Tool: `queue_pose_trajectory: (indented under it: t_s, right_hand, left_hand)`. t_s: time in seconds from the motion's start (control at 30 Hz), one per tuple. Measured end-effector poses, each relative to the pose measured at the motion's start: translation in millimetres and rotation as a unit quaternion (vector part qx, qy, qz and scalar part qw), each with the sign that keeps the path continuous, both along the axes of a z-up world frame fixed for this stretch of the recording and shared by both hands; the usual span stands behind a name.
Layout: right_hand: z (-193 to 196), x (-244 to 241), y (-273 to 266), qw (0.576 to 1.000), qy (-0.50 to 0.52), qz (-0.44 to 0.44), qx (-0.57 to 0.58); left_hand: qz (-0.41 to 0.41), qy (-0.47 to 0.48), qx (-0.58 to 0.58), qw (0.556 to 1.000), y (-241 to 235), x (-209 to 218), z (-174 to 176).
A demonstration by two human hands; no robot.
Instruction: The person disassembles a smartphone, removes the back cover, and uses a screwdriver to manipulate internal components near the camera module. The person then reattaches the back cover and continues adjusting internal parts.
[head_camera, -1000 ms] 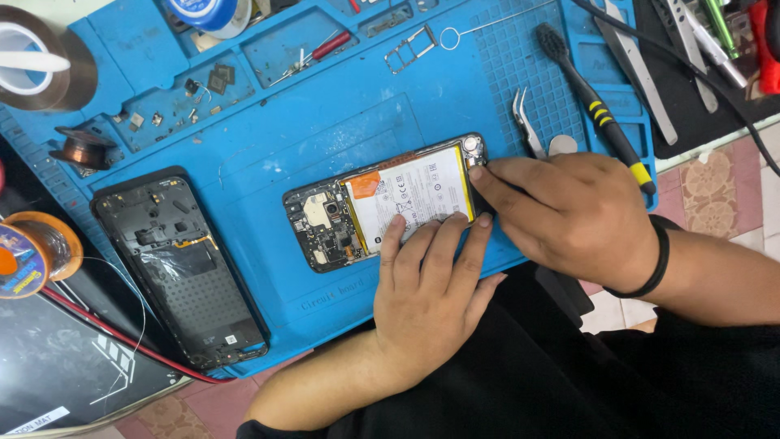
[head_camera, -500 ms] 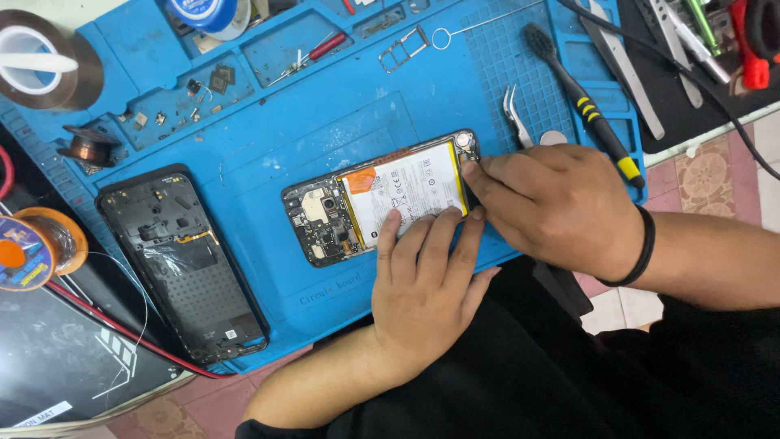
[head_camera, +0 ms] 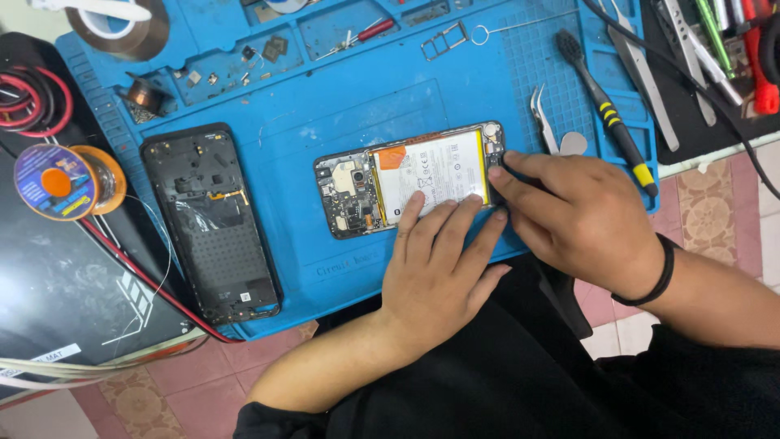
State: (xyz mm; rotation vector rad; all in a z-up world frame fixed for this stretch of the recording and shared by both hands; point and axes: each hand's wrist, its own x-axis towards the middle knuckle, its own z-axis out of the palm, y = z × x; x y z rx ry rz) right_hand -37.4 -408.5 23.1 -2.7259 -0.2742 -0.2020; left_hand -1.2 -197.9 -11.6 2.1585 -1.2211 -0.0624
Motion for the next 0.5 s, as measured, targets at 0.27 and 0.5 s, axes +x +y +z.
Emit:
queue_pose_trajectory:
  t_s: [0.27,0.5]
  right_hand:
    - [2.6,-1.5,2.5,1.0,0.024,0.005,-0.003]
    - [0.8,9.3,10.7,1.0,-0.009,0.01,-0.013]
  left_hand:
    - [0.019,0.032,-0.1,0.994,9.5,-3.3,-6.9]
    - [0.03,0.053,-0.188,0.98,20.8,-4.7,-8.9]
